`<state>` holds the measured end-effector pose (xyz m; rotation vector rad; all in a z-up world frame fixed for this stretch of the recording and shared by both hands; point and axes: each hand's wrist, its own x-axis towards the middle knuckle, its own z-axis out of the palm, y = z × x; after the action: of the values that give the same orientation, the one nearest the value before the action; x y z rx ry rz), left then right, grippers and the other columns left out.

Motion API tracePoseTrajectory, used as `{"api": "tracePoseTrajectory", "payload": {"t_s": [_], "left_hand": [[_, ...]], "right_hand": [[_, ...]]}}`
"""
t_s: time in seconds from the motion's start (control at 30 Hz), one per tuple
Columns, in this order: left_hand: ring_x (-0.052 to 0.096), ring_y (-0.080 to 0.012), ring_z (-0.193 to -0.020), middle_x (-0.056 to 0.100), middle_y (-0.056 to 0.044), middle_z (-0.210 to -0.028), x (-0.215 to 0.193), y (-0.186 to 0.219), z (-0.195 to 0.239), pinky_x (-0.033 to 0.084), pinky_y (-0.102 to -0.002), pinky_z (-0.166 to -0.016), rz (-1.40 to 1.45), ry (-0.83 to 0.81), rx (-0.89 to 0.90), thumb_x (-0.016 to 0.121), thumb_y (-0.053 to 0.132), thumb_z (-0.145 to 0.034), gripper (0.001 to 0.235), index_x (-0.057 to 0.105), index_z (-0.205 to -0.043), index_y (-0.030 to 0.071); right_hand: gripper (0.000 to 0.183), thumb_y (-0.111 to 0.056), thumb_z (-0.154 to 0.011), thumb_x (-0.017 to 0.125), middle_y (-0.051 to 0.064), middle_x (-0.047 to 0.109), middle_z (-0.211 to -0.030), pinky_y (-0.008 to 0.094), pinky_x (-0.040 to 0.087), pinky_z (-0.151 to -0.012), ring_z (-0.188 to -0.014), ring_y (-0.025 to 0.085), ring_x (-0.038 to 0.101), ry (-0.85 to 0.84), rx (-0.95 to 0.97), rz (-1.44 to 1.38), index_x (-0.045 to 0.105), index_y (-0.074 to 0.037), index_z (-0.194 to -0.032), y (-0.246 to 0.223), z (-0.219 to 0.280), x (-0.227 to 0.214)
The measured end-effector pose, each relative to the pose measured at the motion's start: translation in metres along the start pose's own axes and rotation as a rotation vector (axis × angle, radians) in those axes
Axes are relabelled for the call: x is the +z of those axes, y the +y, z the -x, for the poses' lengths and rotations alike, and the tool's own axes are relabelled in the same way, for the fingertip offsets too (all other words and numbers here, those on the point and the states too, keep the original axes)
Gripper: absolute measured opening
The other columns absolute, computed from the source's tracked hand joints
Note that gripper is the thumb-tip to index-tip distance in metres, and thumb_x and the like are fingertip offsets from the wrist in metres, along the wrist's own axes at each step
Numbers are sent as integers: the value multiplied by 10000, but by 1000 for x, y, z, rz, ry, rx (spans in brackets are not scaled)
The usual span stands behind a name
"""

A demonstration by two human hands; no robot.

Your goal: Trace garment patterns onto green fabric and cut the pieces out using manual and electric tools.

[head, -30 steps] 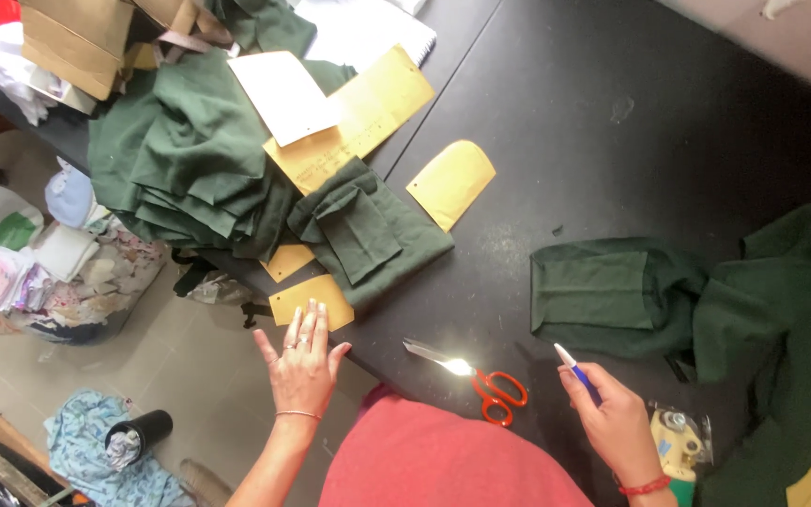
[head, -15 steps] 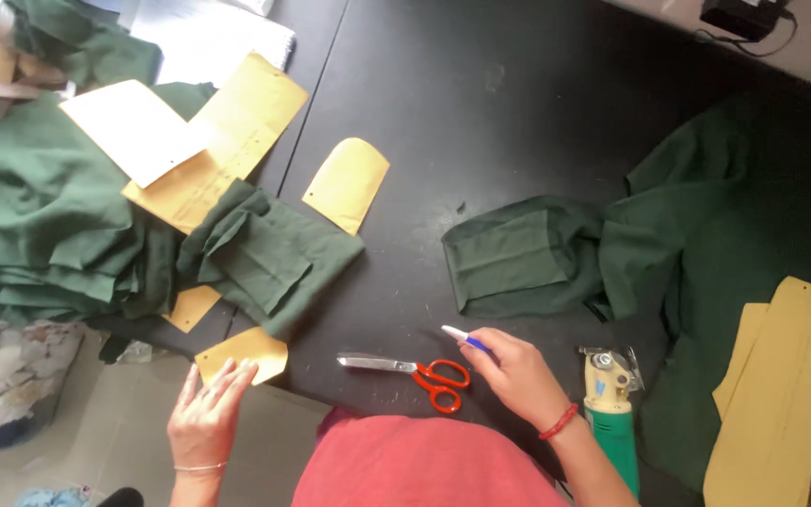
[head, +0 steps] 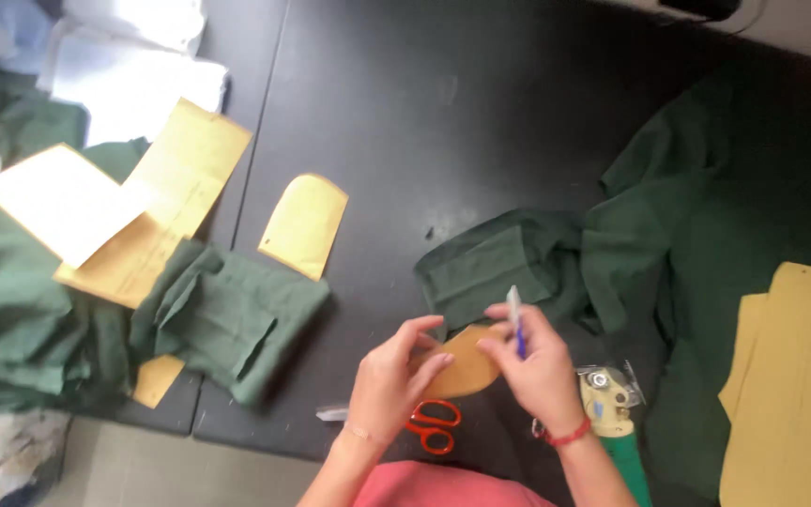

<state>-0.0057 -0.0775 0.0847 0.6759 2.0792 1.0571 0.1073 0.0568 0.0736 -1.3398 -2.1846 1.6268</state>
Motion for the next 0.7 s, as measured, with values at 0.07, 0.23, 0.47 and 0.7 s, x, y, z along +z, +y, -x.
{"api": "tracePoseTrajectory", "payload": {"t_s": [0.07, 0.23, 0.47, 0.7], "left_hand": [[630, -216, -720, 655, -8, -762, 13, -9, -31, 463, -326, -650, 45, 56, -2, 630, 251, -734, 255, 574, -974, 186], [631, -276, -724, 666, -17, -729, 30, -24, -66, 481, -402, -630, -18, 161, -29, 618, 220, -746, 177, 563, -914, 213], [622, -192, -712, 636, 60, -700, 43, -27, -66, 491, -362, -632, -270, 165, -180, 629, 343, -726, 136, 553, -783, 246], [612, -264, -747, 653, -6, -737, 26, -21, -63, 474, -417, -650, -144, 127, -286, 618, 315, -742, 227, 500, -906, 210]], "right_hand": [[290, -177, -679, 701, 15, 573, -706, 248, 419, -571, -555, 129, 477, 104, 17, 108, 608, -147, -952, 8, -35, -12], [244, -266, -682, 741, -21, 625, -702, 241, 431, -513, -502, 112, 508, 212, -42, 230, 625, -192, -884, 27, -91, -19], [260, -370, -672, 738, -1, 622, -724, 321, 482, -616, -664, 213, 605, 94, -117, 422, 615, -233, -856, 46, -125, -12], [156, -217, -700, 692, 2, 641, -758, 285, 477, -569, -599, 159, 595, 99, 5, 332, 645, -213, -849, 32, -120, -15]]}}
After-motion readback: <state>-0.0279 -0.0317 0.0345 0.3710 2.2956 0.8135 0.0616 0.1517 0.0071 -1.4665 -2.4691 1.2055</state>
